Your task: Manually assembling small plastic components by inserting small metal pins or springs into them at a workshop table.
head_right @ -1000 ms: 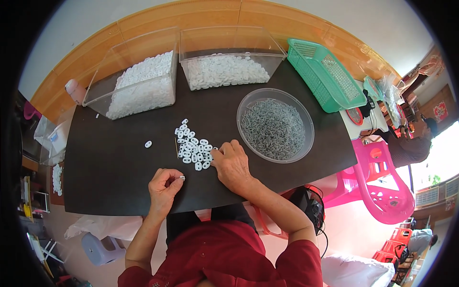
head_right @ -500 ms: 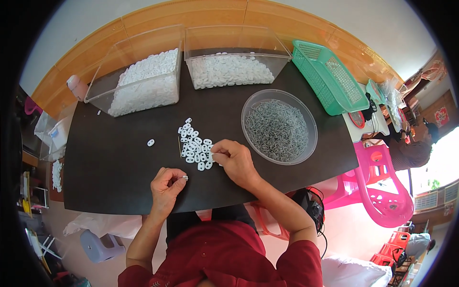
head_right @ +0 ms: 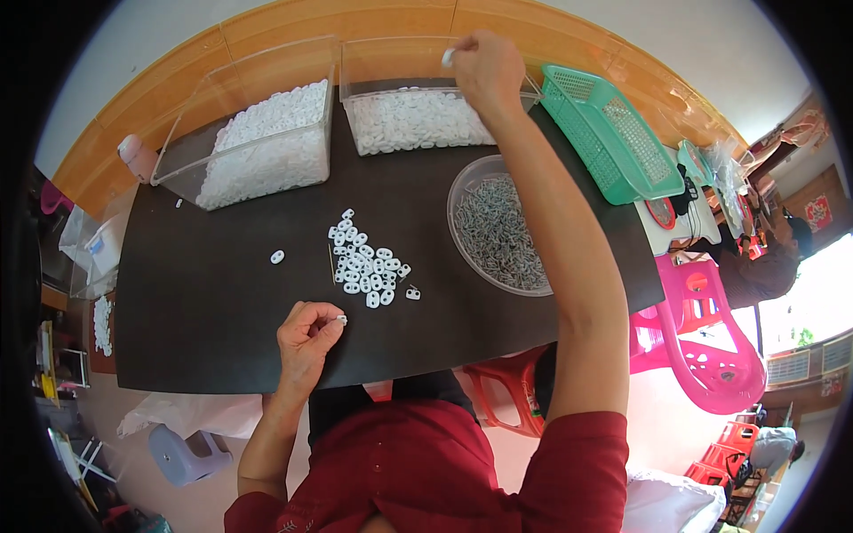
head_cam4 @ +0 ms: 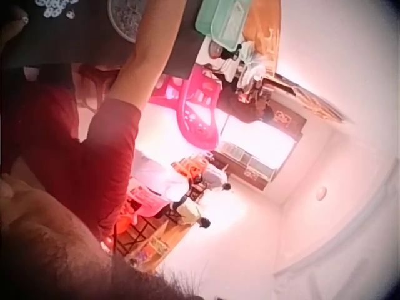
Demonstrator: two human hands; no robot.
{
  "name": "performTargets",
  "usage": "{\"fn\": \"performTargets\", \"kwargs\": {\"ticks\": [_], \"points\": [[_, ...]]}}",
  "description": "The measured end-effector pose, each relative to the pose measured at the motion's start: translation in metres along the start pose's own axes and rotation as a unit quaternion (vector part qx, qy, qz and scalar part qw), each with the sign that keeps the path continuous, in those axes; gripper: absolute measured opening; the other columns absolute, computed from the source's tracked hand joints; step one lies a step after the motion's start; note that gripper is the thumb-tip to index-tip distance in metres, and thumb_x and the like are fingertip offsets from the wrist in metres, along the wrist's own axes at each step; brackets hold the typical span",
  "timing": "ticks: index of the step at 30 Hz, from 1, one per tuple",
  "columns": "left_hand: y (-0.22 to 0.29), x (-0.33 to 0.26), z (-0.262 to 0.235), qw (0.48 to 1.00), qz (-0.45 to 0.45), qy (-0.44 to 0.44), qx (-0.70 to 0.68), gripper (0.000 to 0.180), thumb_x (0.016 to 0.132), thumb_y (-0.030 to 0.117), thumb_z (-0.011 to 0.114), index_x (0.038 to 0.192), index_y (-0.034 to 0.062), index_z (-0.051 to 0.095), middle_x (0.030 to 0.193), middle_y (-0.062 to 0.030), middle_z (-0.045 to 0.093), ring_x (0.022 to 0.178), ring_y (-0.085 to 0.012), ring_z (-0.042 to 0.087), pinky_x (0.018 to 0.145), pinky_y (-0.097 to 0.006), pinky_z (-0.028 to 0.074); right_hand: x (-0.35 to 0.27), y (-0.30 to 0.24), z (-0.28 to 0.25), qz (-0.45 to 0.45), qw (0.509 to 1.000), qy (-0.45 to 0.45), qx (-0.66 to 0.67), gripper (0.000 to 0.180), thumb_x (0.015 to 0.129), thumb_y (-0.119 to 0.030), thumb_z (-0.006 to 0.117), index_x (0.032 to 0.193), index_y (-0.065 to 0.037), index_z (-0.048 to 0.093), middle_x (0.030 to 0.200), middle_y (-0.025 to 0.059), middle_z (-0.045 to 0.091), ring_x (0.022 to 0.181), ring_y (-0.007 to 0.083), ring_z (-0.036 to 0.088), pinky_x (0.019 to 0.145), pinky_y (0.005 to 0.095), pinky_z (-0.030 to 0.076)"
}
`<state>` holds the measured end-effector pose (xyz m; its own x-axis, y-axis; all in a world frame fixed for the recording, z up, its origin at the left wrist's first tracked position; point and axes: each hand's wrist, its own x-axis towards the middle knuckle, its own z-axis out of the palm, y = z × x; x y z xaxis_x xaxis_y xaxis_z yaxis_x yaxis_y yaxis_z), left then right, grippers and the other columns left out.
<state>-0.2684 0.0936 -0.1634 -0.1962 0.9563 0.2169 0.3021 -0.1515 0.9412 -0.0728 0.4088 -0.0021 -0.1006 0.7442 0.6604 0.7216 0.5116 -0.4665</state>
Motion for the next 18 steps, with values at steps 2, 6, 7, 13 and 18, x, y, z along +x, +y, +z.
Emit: {"fn": "performTargets", "kwargs": {"ticks": [2,6,7,13,18], "points": [[0.000,0.001,0.001,1.000,0.005,0.000,-0.002,0.011,0.082,0.009,0.070,0.088,0.0009,0.067,0.076,0.0018,0.049,0.067,-0.0062,0.044,0.061,-0.020,0.037,0.008,0.016,0.005,-0.028,0.996,0.040,-0.073,0.030,0.072,-0.022,0.067,0.094,0.000,0.069,0.080,0.0121,0.069,0.072,0.0253,0.066,0.066,0.0330,0.050],[-0.002,0.000,-0.002,1.000,-0.012,0.009,-0.011,0.011,0.082,0.009,0.070,0.088,0.0011,0.067,0.077,0.0022,0.050,0.068,-0.0061,0.044,0.061,-0.020,0.036,-0.034,-0.009,-0.002,-0.128,0.986,0.017,-0.106,0.023,0.077,-0.013,0.063,0.097,-0.005,0.069,0.088,0.0127,0.068,0.083,0.0301,0.064,0.073,0.0354,0.049],[-0.001,-0.002,-0.004,1.000,-0.019,0.009,-0.007,0.011,0.082,0.010,0.070,0.088,0.0012,0.067,0.077,0.0022,0.050,0.068,-0.0060,0.044,0.061,-0.020,0.035,-0.062,-0.018,-0.005,-0.167,0.984,0.000,-0.061,0.019,0.077,-0.010,0.062,0.094,-0.005,0.069,0.086,0.0126,0.067,0.082,0.0301,0.062,0.073,0.0362,0.049],[0.000,-0.004,-0.004,1.000,-0.006,0.027,0.000,0.008,0.078,0.006,0.070,0.084,0.0030,0.066,0.072,-0.0012,0.056,0.065,-0.0111,0.049,0.058,-0.024,0.041,-0.214,-0.025,-0.036,-0.167,0.965,-0.190,0.073,0.009,0.074,-0.005,0.068,0.083,-0.004,0.067,0.075,0.0098,0.060,0.074,0.0294,0.055,0.066,0.0383,0.045],[0.004,-0.002,0.000,0.999,-0.026,0.028,-0.024,0.008,0.078,0.005,0.070,0.085,0.0026,0.067,0.072,-0.0009,0.055,0.065,-0.0094,0.049,0.058,-0.023,0.040,-0.255,-0.023,-0.039,-0.103,0.972,-0.202,0.065,0.009,0.073,-0.004,0.068,0.082,-0.004,0.066,0.073,0.0089,0.058,0.072,0.0286,0.054,0.065,0.0386,0.044]]}}
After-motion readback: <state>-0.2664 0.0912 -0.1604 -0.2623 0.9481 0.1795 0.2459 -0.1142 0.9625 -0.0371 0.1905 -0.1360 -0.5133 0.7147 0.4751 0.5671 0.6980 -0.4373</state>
